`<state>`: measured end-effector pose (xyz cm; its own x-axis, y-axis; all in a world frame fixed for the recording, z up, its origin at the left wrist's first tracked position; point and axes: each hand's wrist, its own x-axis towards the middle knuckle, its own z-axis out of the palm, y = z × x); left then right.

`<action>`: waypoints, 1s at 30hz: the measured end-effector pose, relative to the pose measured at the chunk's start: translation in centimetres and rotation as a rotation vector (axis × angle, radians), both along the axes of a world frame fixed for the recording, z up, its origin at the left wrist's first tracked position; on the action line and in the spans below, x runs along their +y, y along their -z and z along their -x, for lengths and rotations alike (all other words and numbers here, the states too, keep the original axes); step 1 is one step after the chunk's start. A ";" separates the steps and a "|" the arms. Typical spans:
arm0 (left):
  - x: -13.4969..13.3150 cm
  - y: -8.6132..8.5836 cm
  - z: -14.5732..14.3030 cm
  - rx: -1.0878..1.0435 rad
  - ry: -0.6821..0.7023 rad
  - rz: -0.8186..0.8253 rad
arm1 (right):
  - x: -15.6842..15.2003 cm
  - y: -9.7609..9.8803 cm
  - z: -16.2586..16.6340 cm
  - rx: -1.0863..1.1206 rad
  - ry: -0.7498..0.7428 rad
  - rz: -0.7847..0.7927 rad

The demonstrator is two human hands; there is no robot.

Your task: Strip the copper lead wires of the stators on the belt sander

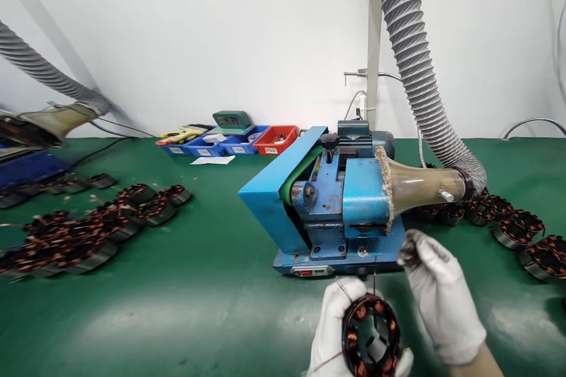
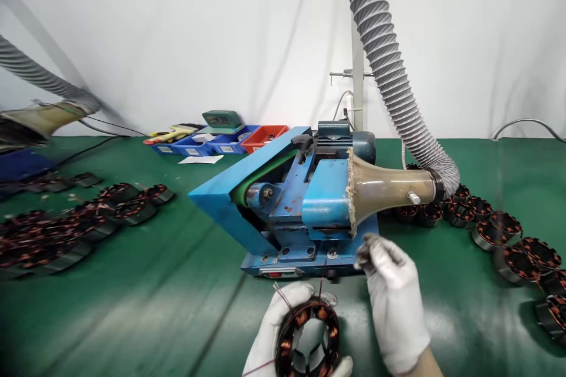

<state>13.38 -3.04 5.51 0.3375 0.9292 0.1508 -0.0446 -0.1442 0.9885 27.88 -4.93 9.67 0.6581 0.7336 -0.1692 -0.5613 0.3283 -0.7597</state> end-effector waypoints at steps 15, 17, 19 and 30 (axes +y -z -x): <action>4.8 -1.8 -6.0 -0.253 -0.063 0.432 | 3.2 0.6 2.3 -0.380 -0.156 0.241; 4.7 -1.7 -6.0 -0.234 -0.033 0.415 | 2.9 0.6 2.2 -0.389 -0.149 0.249; 4.5 -1.5 -5.9 -0.202 -0.008 0.371 | 2.6 0.5 2.2 -0.386 -0.141 0.251; 4.5 -2.0 -6.4 -0.363 -0.051 0.617 | 2.4 0.7 2.0 -0.440 -0.124 0.277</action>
<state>19.74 1.45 7.50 0.3196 0.8945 -0.3127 -0.3937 0.4255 0.8148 25.86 -2.57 8.94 0.6217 0.7775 -0.0949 -0.1917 0.0335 -0.9809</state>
